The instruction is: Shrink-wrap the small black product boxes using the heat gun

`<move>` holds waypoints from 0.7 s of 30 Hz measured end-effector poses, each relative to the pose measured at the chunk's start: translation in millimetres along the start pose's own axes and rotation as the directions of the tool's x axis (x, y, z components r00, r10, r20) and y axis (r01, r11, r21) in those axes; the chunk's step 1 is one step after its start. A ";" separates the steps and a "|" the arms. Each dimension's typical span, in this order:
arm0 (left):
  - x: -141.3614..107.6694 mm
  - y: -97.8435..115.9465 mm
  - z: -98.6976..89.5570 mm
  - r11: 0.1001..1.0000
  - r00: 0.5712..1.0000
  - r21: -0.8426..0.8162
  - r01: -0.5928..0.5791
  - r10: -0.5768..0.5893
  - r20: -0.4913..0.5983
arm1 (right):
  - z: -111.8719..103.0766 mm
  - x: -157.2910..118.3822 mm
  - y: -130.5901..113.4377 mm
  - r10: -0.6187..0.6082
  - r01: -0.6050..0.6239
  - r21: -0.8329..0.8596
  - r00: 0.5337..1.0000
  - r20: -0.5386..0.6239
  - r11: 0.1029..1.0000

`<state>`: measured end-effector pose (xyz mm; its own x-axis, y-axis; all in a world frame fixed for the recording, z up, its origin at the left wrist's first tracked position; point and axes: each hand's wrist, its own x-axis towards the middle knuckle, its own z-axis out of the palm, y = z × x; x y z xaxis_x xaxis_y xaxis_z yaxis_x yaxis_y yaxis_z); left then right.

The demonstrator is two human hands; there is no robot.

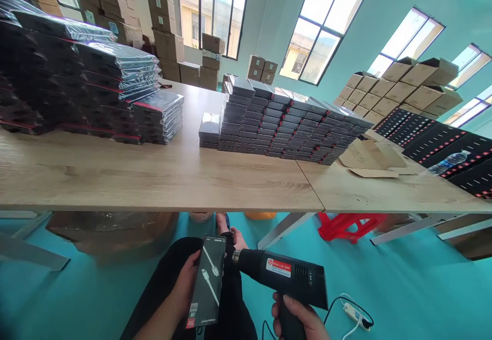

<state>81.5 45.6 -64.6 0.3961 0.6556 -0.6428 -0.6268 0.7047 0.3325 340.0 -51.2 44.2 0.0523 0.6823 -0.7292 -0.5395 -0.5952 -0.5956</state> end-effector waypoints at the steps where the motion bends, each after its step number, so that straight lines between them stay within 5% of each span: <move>1: -0.5 0.0 0.2 1.000 1.000 0.005 0.006 -0.006 -0.006 | -0.5 2.5 -1.4 -0.002 0.002 -0.008 1.000 0.004 1.000; 9: -0.6 -2.3 5.8 0.999 0.998 0.016 0.046 -0.047 0.040 | 20.5 8.0 -14.8 -0.040 0.045 -0.081 0.998 0.056 0.996; 15: 4.7 -5.2 0.7 1.000 0.999 -0.011 -0.002 0.003 0.048 | 35.2 -4.4 -10.9 -0.039 0.129 -0.418 0.975 0.218 0.899; 21: 14.0 -6.3 -8.2 0.999 0.996 -0.053 -0.008 0.012 0.088 | 42.6 -5.8 -12.8 -0.178 0.213 -0.563 0.977 0.118 0.798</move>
<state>85.5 48.1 -81.4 0.4458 0.6855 -0.5757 -0.6645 0.6843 0.3003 310.8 -29.5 70.4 0.0477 0.8224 -0.5669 0.0537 -0.5688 -0.8207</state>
